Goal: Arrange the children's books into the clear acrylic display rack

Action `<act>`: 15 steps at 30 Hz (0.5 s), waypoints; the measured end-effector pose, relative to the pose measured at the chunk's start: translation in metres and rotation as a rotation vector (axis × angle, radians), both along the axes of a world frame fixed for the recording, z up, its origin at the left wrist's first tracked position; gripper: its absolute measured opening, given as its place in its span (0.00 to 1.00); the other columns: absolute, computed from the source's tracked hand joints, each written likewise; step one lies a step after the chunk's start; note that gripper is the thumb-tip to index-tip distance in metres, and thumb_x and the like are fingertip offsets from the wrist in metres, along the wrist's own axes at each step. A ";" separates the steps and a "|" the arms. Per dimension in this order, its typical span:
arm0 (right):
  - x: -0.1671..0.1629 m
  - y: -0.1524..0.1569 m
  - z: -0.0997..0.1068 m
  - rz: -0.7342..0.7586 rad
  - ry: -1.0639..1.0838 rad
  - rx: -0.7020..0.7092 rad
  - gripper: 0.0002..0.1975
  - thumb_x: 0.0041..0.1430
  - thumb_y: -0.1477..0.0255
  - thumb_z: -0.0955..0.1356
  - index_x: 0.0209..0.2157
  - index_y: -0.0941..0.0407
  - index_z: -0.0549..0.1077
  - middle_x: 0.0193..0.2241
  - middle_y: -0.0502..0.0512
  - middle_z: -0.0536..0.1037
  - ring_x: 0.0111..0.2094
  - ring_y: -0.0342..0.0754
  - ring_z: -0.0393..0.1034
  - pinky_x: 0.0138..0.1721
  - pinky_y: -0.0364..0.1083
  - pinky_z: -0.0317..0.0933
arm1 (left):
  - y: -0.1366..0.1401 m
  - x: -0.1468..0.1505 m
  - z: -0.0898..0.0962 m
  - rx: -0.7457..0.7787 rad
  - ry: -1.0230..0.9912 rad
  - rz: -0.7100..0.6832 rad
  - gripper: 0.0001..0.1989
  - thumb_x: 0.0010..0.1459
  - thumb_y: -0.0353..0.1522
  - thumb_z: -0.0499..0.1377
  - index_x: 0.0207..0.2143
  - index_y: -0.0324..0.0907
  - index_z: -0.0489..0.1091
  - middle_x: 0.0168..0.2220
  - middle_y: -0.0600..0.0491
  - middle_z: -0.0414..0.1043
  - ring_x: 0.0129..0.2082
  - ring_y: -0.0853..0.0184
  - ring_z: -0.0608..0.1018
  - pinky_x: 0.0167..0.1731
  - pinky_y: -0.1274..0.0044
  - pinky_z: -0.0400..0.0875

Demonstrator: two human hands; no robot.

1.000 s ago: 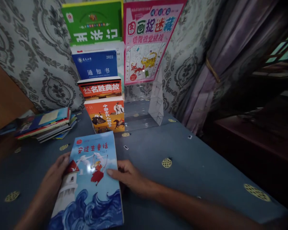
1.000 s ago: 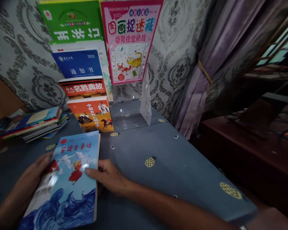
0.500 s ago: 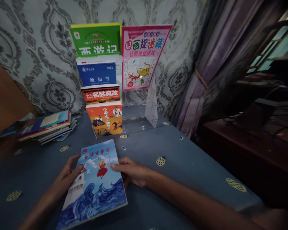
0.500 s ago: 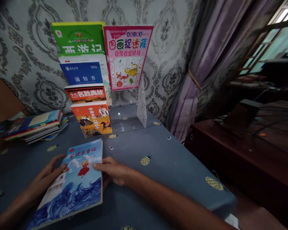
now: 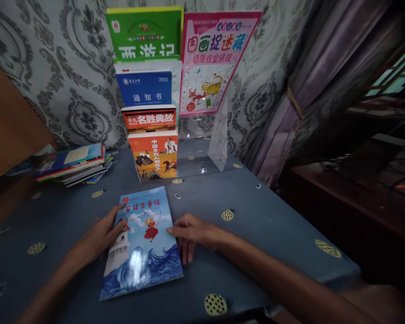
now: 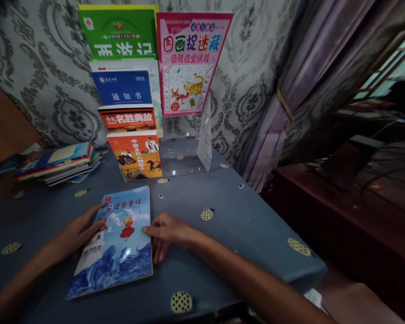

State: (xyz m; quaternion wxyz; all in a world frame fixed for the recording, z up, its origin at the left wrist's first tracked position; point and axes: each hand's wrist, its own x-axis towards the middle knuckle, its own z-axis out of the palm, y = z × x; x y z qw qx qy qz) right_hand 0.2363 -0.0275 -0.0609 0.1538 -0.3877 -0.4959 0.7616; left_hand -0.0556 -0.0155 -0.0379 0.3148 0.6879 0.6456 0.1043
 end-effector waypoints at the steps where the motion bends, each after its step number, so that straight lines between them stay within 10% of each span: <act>1: 0.001 -0.001 0.002 0.010 -0.044 0.011 0.25 0.63 0.53 0.69 0.25 0.61 0.71 0.19 0.51 0.77 0.17 0.40 0.73 0.18 0.37 0.68 | -0.001 0.002 0.001 0.033 0.071 -0.012 0.40 0.62 0.54 0.47 0.70 0.43 0.55 0.23 0.55 0.72 0.21 0.56 0.77 0.25 0.70 0.70; 5: 0.004 -0.001 0.015 0.058 -0.279 0.186 0.23 0.68 0.58 0.65 0.23 0.57 0.66 0.14 0.47 0.73 0.12 0.39 0.67 0.13 0.36 0.59 | -0.005 0.008 0.003 0.160 0.271 -0.069 0.35 0.65 0.47 0.44 0.69 0.41 0.58 0.33 0.46 0.79 0.40 0.50 0.81 0.40 0.68 0.71; 9: -0.010 0.004 0.035 0.055 -0.428 0.646 0.22 0.69 0.64 0.63 0.20 0.55 0.65 0.14 0.47 0.71 0.13 0.38 0.64 0.17 0.38 0.58 | -0.012 0.014 0.009 0.151 0.391 -0.094 0.31 0.69 0.43 0.42 0.70 0.41 0.56 0.42 0.41 0.81 0.45 0.49 0.82 0.42 0.67 0.70; 12: -0.042 0.013 0.042 0.052 -0.436 1.032 0.16 0.69 0.67 0.63 0.30 0.57 0.75 0.28 0.56 0.81 0.32 0.49 0.78 0.36 0.46 0.69 | -0.017 0.019 0.012 0.172 0.461 -0.091 0.29 0.70 0.40 0.43 0.69 0.41 0.57 0.44 0.40 0.82 0.45 0.51 0.83 0.44 0.67 0.70; 15: -0.085 0.030 0.038 0.117 -0.368 1.241 0.16 0.71 0.67 0.60 0.52 0.55 0.74 0.54 0.62 0.78 0.58 0.56 0.71 0.58 0.55 0.63 | -0.021 0.023 0.012 0.196 0.556 -0.092 0.25 0.71 0.39 0.43 0.64 0.40 0.63 0.41 0.40 0.82 0.42 0.51 0.84 0.41 0.67 0.72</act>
